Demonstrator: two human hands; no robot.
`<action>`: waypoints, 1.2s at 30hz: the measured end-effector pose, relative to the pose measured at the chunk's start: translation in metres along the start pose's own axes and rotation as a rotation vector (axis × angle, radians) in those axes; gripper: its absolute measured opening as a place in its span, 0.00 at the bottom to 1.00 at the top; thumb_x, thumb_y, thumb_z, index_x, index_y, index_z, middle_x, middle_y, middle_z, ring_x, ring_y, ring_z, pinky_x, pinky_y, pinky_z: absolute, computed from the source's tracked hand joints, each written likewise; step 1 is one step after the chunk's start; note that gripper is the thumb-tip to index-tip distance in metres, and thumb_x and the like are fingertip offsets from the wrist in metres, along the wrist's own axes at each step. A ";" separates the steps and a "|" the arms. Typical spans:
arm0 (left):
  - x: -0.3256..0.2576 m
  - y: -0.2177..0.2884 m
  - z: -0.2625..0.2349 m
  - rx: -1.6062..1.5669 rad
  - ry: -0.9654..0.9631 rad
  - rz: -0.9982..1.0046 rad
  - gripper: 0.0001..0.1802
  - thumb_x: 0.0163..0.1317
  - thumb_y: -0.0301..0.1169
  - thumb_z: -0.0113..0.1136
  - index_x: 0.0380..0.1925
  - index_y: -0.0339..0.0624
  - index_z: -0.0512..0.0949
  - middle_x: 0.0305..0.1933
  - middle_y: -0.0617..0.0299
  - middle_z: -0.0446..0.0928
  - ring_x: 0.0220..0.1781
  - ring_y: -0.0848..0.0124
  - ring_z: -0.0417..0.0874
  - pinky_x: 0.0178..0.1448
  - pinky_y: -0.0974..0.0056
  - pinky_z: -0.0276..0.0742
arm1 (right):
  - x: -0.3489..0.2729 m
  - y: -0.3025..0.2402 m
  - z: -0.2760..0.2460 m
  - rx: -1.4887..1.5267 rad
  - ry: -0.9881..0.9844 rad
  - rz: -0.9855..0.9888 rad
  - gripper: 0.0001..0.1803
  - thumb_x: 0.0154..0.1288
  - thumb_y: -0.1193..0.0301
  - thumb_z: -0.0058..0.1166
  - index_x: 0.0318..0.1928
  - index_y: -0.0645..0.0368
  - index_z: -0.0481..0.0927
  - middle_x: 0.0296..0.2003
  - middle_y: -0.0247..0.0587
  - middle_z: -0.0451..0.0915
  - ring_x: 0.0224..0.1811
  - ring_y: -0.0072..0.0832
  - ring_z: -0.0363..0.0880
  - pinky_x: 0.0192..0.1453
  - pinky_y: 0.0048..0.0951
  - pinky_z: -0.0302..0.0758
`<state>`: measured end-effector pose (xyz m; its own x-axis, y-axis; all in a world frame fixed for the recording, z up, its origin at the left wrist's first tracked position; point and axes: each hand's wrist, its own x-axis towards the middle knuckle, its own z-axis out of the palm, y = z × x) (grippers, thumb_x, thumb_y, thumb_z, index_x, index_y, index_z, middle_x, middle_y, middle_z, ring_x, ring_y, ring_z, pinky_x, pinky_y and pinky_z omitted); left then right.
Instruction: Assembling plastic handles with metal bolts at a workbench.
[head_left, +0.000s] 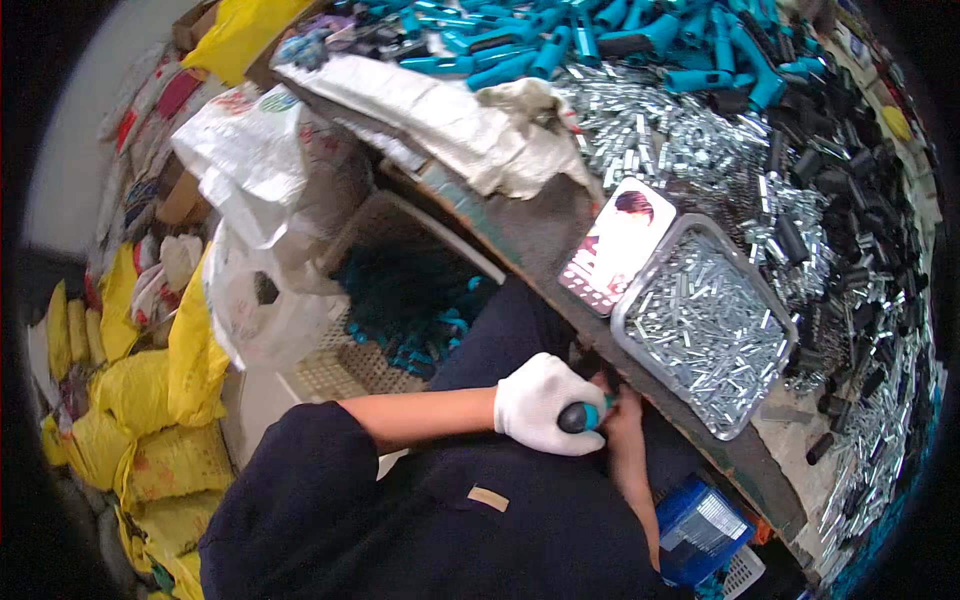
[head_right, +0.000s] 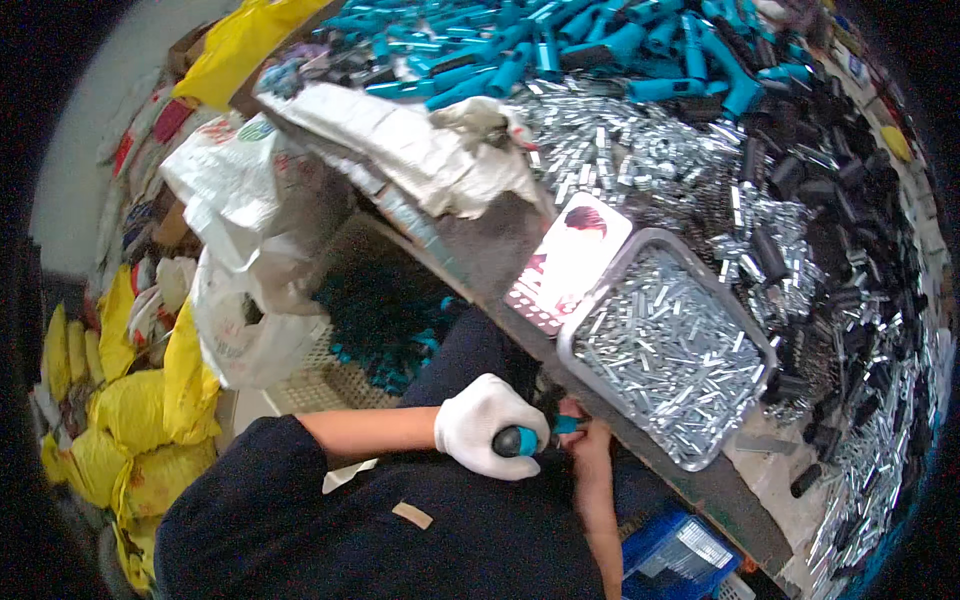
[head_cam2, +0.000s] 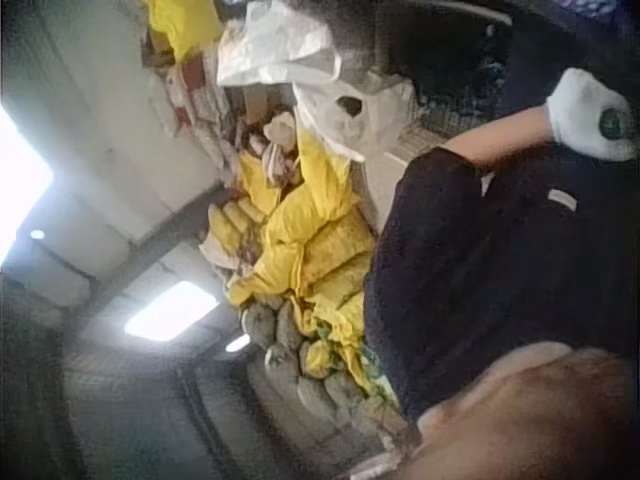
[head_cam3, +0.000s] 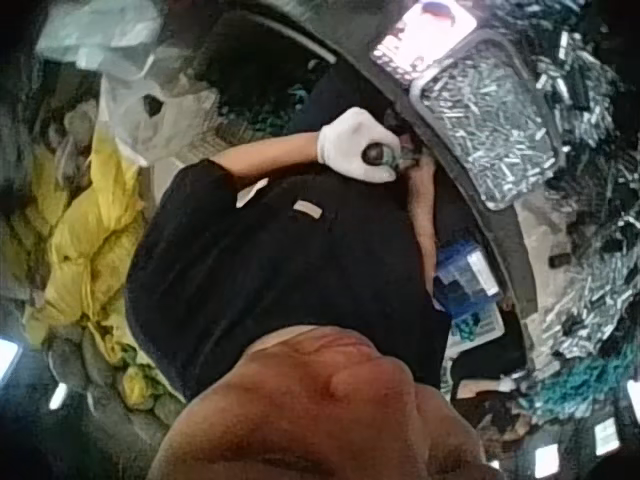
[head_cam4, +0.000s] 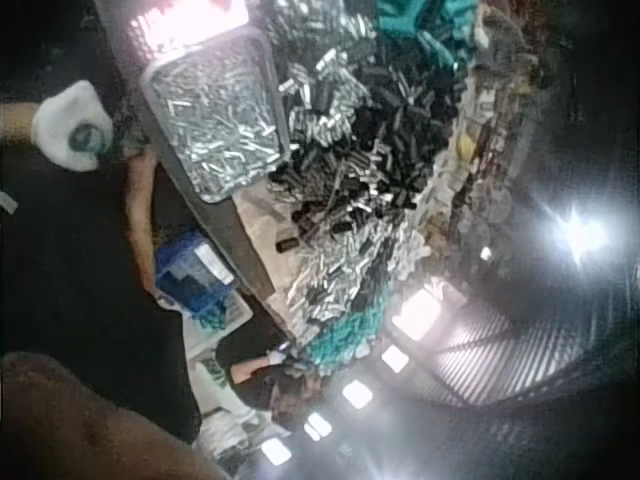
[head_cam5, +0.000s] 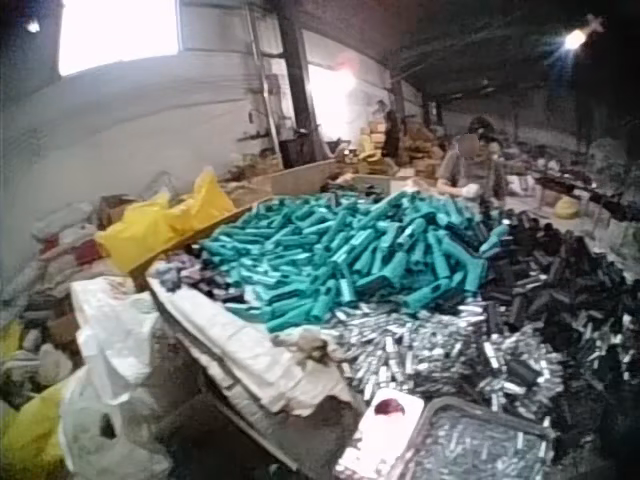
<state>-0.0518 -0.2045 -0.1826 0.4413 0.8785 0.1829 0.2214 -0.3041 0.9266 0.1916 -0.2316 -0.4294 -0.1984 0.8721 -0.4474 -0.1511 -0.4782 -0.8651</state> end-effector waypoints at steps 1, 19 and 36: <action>-0.003 0.010 0.001 0.003 0.018 0.014 0.13 0.44 0.40 0.72 0.21 0.49 0.78 0.18 0.61 0.75 0.21 0.58 0.80 0.25 0.59 0.75 | 0.003 -0.012 0.002 -0.032 0.078 0.228 0.19 0.72 0.57 0.43 0.46 0.60 0.76 0.42 0.45 0.80 0.44 0.34 0.81 0.53 0.38 0.77; -0.052 -0.003 -0.186 0.849 0.017 -0.635 0.25 0.49 0.53 0.59 0.23 0.39 0.82 0.23 0.44 0.76 0.30 0.47 0.80 0.37 0.53 0.76 | -0.011 -0.064 0.022 0.569 -0.052 0.523 0.24 0.75 0.58 0.41 0.61 0.62 0.69 0.60 0.45 0.73 0.64 0.36 0.70 0.69 0.38 0.66; -0.097 -0.266 -0.073 0.338 0.434 -0.929 0.32 0.52 0.50 0.61 0.53 0.43 0.77 0.55 0.42 0.77 0.60 0.51 0.76 0.65 0.54 0.69 | -0.036 -0.083 0.025 0.363 0.064 0.439 0.23 0.74 0.58 0.42 0.59 0.61 0.72 0.55 0.48 0.78 0.55 0.37 0.78 0.61 0.36 0.72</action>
<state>-0.2172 -0.1818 -0.4229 -0.3544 0.8534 -0.3822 0.5687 0.5211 0.6364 0.1875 -0.2254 -0.3357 -0.2599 0.5830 -0.7698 -0.3926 -0.7921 -0.4673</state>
